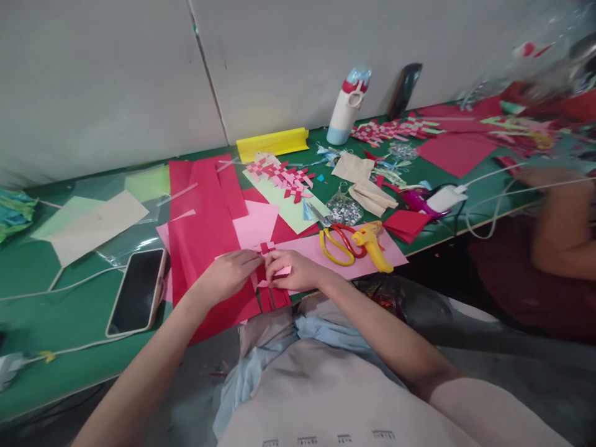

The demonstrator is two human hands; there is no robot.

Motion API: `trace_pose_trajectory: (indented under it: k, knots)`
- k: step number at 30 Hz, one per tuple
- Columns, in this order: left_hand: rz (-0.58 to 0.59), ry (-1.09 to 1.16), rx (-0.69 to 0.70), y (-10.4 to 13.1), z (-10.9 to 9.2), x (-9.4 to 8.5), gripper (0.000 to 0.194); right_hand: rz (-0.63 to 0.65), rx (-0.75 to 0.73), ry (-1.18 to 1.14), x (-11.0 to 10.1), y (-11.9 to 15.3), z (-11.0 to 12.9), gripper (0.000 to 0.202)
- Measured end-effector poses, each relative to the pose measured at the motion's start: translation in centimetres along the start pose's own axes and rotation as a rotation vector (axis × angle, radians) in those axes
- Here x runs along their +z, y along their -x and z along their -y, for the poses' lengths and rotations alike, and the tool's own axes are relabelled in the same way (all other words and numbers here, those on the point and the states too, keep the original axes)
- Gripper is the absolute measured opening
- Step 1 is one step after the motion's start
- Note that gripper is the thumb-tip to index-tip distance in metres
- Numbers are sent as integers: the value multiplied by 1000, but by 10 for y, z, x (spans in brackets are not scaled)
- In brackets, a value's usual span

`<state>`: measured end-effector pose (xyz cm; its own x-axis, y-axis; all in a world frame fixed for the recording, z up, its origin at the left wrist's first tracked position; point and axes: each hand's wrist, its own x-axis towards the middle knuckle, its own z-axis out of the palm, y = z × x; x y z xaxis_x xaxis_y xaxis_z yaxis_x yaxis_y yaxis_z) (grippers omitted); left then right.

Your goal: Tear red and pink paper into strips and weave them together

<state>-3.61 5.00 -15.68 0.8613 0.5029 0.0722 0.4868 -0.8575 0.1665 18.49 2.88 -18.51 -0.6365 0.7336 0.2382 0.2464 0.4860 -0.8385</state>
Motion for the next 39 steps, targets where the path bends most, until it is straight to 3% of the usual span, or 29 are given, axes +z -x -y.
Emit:
trace_pose_trajectory:
  k: [7, 14, 16, 23, 31, 39]
  knots:
    - [45, 96, -33, -6, 8, -6, 31, 2, 0, 9, 0, 0, -1, 10]
    - [62, 94, -112, 3, -12, -3, 76, 1, 2, -2, -1, 0, 0, 9]
    - [59, 100, -151, 4, -20, -2, 79, -2, 11, -3, -1, 0, 0, 7]
    - [74, 107, -210, 5, -28, 2, 56, -7, 3, -6, 0, 0, 0, 7]
    - [12, 100, -138, 3, -14, 2, 42, 7, 25, 1, -1, 1, 0, 9]
    - [42, 109, -139, -7, -5, -9, 22, 1, 15, -7, -2, 0, 4, 11]
